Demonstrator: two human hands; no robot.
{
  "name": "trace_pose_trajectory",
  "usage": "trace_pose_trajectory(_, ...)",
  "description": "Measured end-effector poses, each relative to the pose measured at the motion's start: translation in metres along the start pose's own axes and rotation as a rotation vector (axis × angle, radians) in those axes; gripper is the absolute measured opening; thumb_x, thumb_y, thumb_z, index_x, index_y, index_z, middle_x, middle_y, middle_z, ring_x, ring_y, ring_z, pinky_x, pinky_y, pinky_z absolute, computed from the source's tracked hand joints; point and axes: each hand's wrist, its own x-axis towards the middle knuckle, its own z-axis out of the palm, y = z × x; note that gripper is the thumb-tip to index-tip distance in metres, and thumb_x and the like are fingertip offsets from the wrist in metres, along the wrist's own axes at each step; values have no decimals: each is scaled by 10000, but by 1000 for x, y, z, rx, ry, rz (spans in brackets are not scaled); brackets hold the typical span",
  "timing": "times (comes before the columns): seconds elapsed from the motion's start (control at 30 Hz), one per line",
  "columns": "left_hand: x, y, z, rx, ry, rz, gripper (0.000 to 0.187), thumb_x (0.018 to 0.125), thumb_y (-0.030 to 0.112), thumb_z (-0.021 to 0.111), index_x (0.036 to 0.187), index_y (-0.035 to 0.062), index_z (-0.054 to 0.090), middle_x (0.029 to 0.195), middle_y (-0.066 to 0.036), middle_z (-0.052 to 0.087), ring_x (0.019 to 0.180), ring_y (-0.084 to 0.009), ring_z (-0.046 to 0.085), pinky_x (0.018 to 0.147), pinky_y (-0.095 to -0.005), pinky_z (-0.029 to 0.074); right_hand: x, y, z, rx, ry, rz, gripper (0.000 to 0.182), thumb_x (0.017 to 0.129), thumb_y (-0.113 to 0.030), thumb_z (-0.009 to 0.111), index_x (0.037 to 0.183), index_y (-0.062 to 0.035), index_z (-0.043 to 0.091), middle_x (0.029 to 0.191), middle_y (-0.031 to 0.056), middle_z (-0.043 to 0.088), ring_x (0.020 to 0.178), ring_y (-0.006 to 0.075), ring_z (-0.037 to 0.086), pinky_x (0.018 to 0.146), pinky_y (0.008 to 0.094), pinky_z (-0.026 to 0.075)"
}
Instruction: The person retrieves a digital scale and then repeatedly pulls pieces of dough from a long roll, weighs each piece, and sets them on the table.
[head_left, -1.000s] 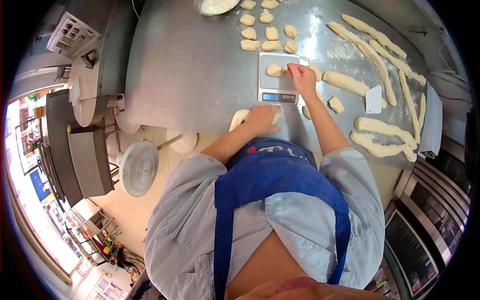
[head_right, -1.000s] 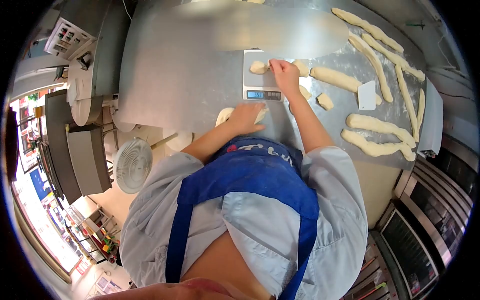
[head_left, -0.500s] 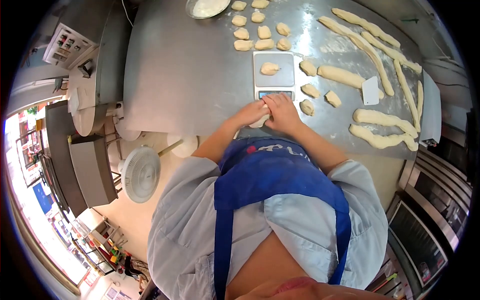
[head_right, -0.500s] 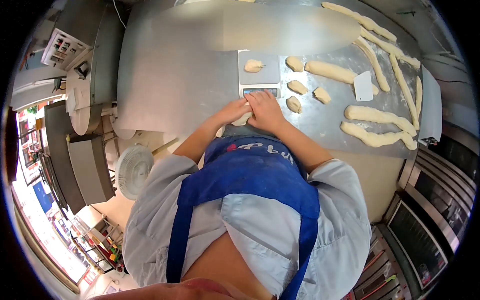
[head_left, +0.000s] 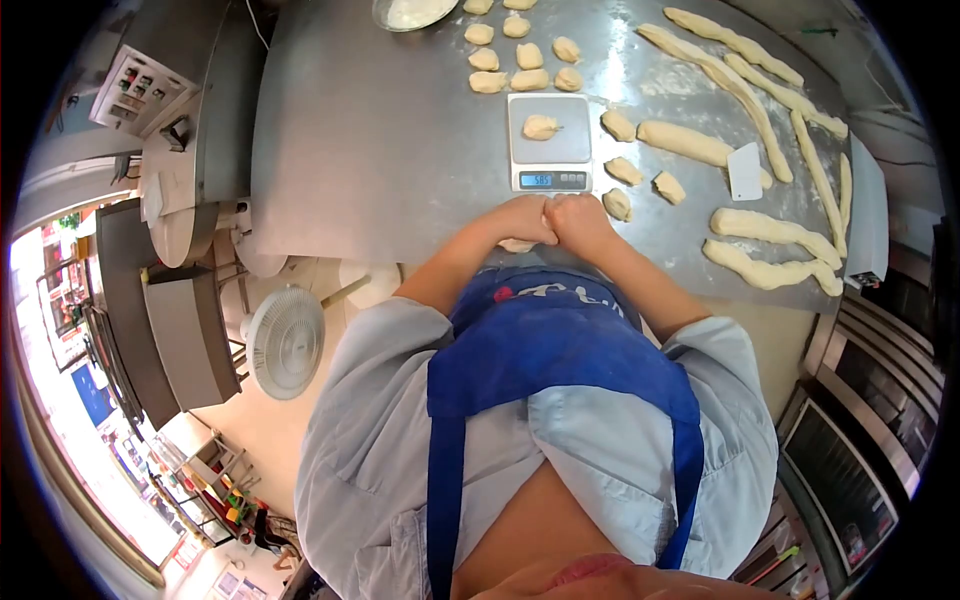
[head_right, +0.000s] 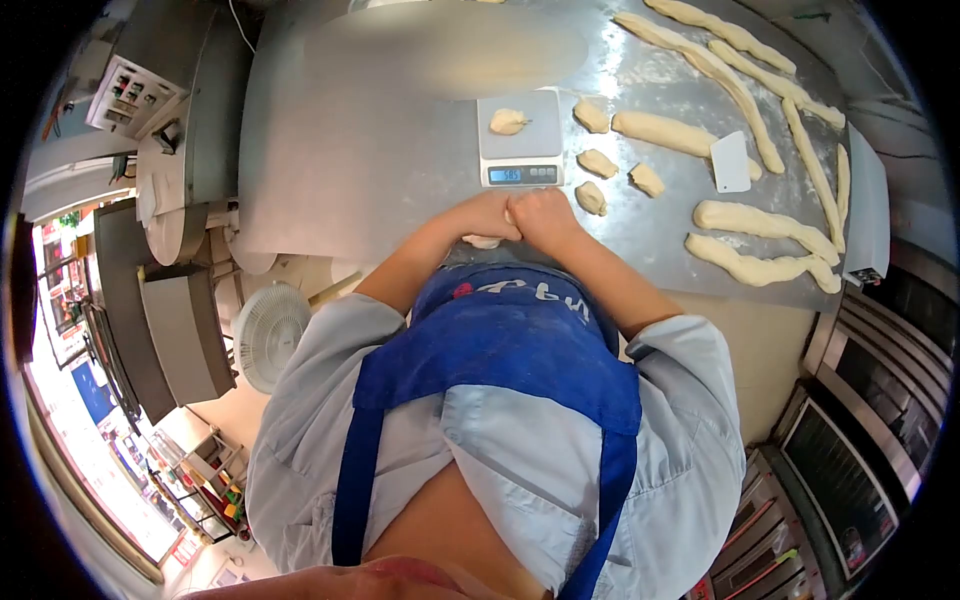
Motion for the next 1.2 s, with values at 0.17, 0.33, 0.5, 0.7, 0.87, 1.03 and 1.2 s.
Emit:
trace_pose_trajectory(0.17,1,36,3,475,8,-262,273,728,332,673,791,75,739,877,-199,705,849,-381,680,755,-466,530,-4,-7,-24,-137,-186,41,120,797,-185,642,707,-112,675,804,119,702,719,259,702,652,391,515)
trace_pose_trajectory(0.33,-14,31,-15,828,29,-29,234,774,317,647,821,102,727,865,-145,718,838,-328,698,734,-454,536,-9,-12,-24,219,-138,86,129,813,-190,619,861,-72,640,799,159,666,768,359,661,702,479,519)
trace_pose_trajectory(0.5,-1,19,-7,719,17,-193,287,802,352,644,949,115,709,961,-124,720,881,-314,695,773,-423,533,0,-43,-83,518,10,-67,223,860,-244,611,998,-69,607,916,181,664,855,382,644,743,500,509)
trace_pose_trajectory(0.7,-16,27,30,473,346,-77,678,724,414,774,1271,85,544,1106,-155,659,1077,-320,615,909,-424,481,88,46,-50,304,497,214,633,854,-402,678,1367,-93,471,1299,220,558,1185,389,540,992,484,439)
trace_pose_trajectory(0.87,-37,-9,27,551,334,-88,621,706,361,810,1195,69,562,1103,-158,608,1073,-328,582,901,-438,461,96,52,1,-62,541,119,434,825,-273,705,1197,-102,562,1391,138,484,1318,365,398,1069,565,324)
trace_pose_trajectory(1.03,-42,-15,33,578,395,-34,510,741,322,791,1125,60,583,1045,-143,586,1023,-350,566,863,-458,453,51,45,8,261,464,138,238,792,-161,699,997,-92,600,1077,121,617,1022,338,559,954,483,406)
trace_pose_trajectory(1.2,-36,-22,31,542,366,21,450,774,297,764,1105,51,585,1048,-160,596,1015,-362,567,860,-462,458,-59,59,17,316,908,567,281,807,-147,699,1064,-62,623,999,133,635,955,325,576,886,459,424)
